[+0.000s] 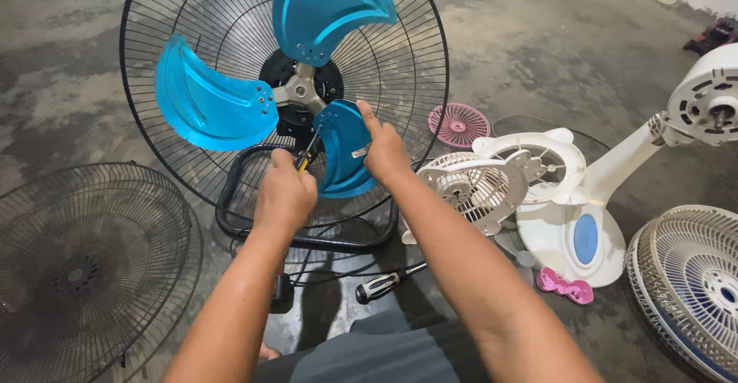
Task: The person removes the front grill of a black electric fan and then uses a screwdriver to detach the blue fan blades from the central hub. The removed blades are placed into a white fan grill on the floor.
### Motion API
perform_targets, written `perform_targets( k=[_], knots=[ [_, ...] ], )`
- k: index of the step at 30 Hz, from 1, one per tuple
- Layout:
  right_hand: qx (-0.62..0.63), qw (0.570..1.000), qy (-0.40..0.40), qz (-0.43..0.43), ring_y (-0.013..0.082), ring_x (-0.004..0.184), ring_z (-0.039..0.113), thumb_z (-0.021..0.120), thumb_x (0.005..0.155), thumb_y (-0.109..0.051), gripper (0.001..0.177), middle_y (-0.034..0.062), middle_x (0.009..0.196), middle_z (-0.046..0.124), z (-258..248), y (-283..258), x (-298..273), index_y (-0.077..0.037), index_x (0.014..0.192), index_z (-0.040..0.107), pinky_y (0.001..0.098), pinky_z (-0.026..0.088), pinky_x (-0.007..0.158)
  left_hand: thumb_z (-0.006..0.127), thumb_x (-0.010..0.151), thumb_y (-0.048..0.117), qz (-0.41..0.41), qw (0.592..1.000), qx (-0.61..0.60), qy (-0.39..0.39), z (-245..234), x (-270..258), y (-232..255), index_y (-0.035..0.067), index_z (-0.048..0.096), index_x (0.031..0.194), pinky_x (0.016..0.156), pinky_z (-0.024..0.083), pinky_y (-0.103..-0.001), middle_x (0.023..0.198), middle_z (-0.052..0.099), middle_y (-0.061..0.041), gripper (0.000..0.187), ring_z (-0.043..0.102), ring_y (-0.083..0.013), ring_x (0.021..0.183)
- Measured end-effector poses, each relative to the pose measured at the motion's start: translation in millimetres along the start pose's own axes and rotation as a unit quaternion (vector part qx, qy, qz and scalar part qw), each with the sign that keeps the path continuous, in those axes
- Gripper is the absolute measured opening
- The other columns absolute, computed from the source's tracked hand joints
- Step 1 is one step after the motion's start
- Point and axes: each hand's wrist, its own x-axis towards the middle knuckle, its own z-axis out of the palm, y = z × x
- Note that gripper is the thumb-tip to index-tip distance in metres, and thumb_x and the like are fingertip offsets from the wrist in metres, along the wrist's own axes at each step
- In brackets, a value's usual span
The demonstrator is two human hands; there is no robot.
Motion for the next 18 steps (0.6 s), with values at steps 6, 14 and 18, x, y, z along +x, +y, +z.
perform_targets(
  k=[6, 14, 18],
  knots=[
    [0.025, 0.999, 0.034, 0.025, 0.0393, 0.111, 0.066, 0.08, 0.076, -0.018, 0.072, 0.0192, 0.118, 0.069, -3, 6, 17, -0.017, 0.143, 0.052, 0.0483, 0.052, 0.094, 0.068, 0.092, 0.028, 0.061, 0.996, 0.065, 0.033, -3, -1, 4, 0.005, 0.052, 0.099, 0.07, 0.053, -0.057, 0.09, 0.067, -0.019, 0.029, 0.068, -0.0437, 0.085],
    [0.065, 0.994, 0.082, -0.04, 0.0356, 0.107, 0.069, 0.088, 0.067, -0.029, 0.061, 0.0168, 0.115, 0.072, -13, -18, 44, -0.013, 0.123, 0.07, 0.0456, 0.054, 0.092, 0.07, 0.091, 0.03, 0.09, 0.991, 0.086, 0.058, -11, 1, 6, 0.008, 0.057, 0.091, 0.064, 0.053, -0.055, 0.084, 0.067, -0.015, 0.025, 0.069, -0.0401, 0.078],
    [0.019, 0.999, 0.017, 0.028, 0.0326, 0.108, 0.07, 0.09, 0.066, -0.032, 0.062, 0.0131, 0.114, 0.074, -21, -39, 52, -0.017, 0.123, 0.072, 0.046, 0.054, 0.092, 0.071, 0.09, 0.03, 0.128, 0.982, 0.113, 0.084, -9, 2, 4, 0.008, 0.057, 0.088, 0.059, 0.054, -0.05, 0.081, 0.067, -0.012, 0.025, 0.069, -0.0357, 0.074]
  ],
)
